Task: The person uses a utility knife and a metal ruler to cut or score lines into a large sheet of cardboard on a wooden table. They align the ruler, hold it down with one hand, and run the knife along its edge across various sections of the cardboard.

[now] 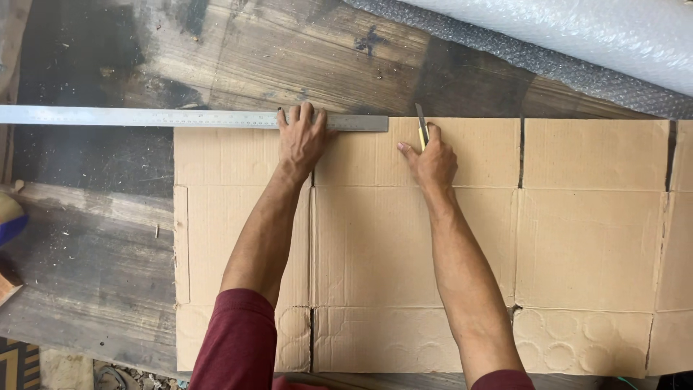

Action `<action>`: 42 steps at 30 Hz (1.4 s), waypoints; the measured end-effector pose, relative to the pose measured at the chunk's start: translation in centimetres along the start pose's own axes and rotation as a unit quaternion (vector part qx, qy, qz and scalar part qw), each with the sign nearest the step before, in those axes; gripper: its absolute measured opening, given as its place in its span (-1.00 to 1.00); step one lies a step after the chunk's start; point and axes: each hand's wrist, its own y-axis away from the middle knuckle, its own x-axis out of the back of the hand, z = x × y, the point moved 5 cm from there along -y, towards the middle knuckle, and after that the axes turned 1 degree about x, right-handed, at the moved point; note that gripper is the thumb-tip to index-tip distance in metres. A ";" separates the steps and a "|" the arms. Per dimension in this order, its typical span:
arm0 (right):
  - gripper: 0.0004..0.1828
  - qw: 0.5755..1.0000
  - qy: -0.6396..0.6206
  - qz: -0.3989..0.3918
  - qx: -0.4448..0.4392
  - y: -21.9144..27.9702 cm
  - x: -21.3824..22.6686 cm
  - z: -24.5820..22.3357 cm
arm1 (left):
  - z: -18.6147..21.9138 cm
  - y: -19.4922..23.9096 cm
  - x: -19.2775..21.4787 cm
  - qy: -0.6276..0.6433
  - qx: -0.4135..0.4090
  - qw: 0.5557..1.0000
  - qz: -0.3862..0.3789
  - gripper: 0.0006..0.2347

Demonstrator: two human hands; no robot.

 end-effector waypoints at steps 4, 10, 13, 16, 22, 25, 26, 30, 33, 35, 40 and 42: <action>-0.27 0.999 -0.045 0.014 0.013 1.2 0.7 0.1 | 2.7 -0.9 -2.9 0.018 -0.047 0.996 0.072 -0.61; -0.41 0.946 -0.151 0.209 0.196 2.0 3.1 0.4 | 10.4 -2.1 -3.1 0.094 -0.111 0.981 0.127 -0.60; -0.39 0.951 -0.109 0.174 0.230 2.0 3.2 -0.6 | 13.3 -2.6 -5.8 0.112 -0.134 0.974 0.145 -0.60; -0.40 0.960 -0.090 0.100 0.246 0.4 2.0 0.2 | 14.7 -2.6 -5.5 0.118 -0.168 0.967 0.149 -0.65; -0.45 0.968 -0.038 0.063 0.240 -2.0 1.3 2.8 | 9.0 -2.0 -3.1 0.150 -0.182 0.962 0.141 -0.56; -0.46 0.965 -0.047 0.077 0.246 -3.2 2.3 4.0 | 4.8 -1.7 -2.0 0.116 -0.114 0.980 0.117 -0.59; -0.46 0.968 -0.044 0.085 0.230 -3.8 2.5 4.9 | 3.6 -1.6 -2.3 0.108 -0.102 0.982 0.114 -0.60; -0.46 0.978 0.010 0.103 0.181 -4.5 4.2 5.6 | 2.5 -2.0 -3.6 0.094 -0.087 0.984 0.126 -0.63; -0.45 0.979 -0.024 0.075 0.188 -4.3 2.4 4.9 | 4.2 -2.3 -5.0 0.108 -0.085 0.984 0.114 -0.68; -0.47 0.978 -0.027 0.067 0.197 -3.1 2.0 2.5 | 5.8 -2.2 -3.3 0.099 -0.081 0.987 0.097 -0.69; -0.49 0.973 -0.026 0.055 0.223 -1.7 1.8 0.1 | 7.1 -2.1 -0.4 0.096 -0.080 0.990 0.067 -0.68; -0.50 0.975 -0.028 0.068 0.208 -2.2 1.3 0.8 | 6.9 -2.2 -0.7 0.105 -0.068 0.991 0.049 -0.68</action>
